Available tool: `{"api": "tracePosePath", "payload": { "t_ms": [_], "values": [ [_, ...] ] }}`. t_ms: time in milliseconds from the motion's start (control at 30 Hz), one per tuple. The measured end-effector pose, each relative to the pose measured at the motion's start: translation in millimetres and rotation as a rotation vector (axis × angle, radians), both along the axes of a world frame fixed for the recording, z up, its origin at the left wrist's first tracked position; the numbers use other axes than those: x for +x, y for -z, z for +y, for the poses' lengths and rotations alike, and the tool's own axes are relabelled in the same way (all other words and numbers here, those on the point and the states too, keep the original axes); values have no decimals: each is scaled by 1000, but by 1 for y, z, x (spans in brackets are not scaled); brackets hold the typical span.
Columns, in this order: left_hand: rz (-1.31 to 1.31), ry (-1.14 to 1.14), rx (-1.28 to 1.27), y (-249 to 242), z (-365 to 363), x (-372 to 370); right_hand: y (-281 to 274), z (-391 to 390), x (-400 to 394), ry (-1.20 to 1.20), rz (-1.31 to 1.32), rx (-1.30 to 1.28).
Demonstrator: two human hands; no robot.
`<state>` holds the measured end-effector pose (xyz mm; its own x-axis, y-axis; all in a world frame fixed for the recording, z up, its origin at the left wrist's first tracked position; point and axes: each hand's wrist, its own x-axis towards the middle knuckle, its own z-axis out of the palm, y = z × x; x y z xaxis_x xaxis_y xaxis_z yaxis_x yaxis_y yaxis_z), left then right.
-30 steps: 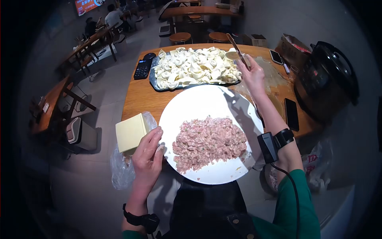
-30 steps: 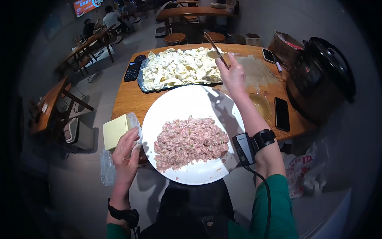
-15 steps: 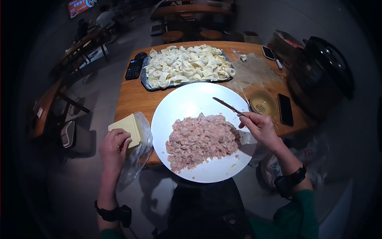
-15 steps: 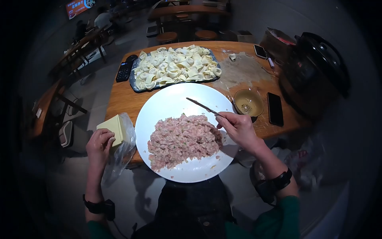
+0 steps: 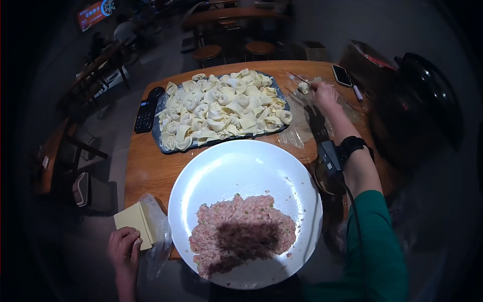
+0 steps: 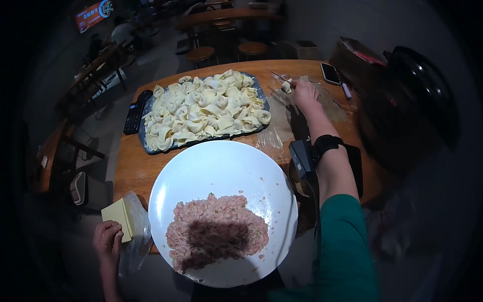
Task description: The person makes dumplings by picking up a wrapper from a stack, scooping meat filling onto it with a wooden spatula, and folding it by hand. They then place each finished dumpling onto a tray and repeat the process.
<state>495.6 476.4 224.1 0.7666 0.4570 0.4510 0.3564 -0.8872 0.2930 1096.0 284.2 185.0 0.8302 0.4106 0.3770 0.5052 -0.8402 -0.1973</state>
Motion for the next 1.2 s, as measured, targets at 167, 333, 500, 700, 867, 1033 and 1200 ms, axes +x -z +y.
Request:
{"api": "tracePosePath", "payload": {
  "t_ms": [167,333,500,700,867,1033,1200],
  "values": [
    [41,-34,4,-6,-4,6,32,49,39,-60,-44,-50],
    [61,-42,-18,-6,-5,8,46,49,68,-67,-116,-123],
    [17,3,34,-4,-2,8,-18,62,16,-144,180,247],
    [26,38,22,-5,-2,3,-18,90,-17,-372,306,491],
    [32,83,-68,-6,0,-4,-56,44,-100,-458,545,615],
    [36,126,109,-10,-1,-1,-67,-18,-200,-424,833,711],
    [72,92,143,-3,15,-6,-61,-87,-314,-420,895,724]
  ]
}}
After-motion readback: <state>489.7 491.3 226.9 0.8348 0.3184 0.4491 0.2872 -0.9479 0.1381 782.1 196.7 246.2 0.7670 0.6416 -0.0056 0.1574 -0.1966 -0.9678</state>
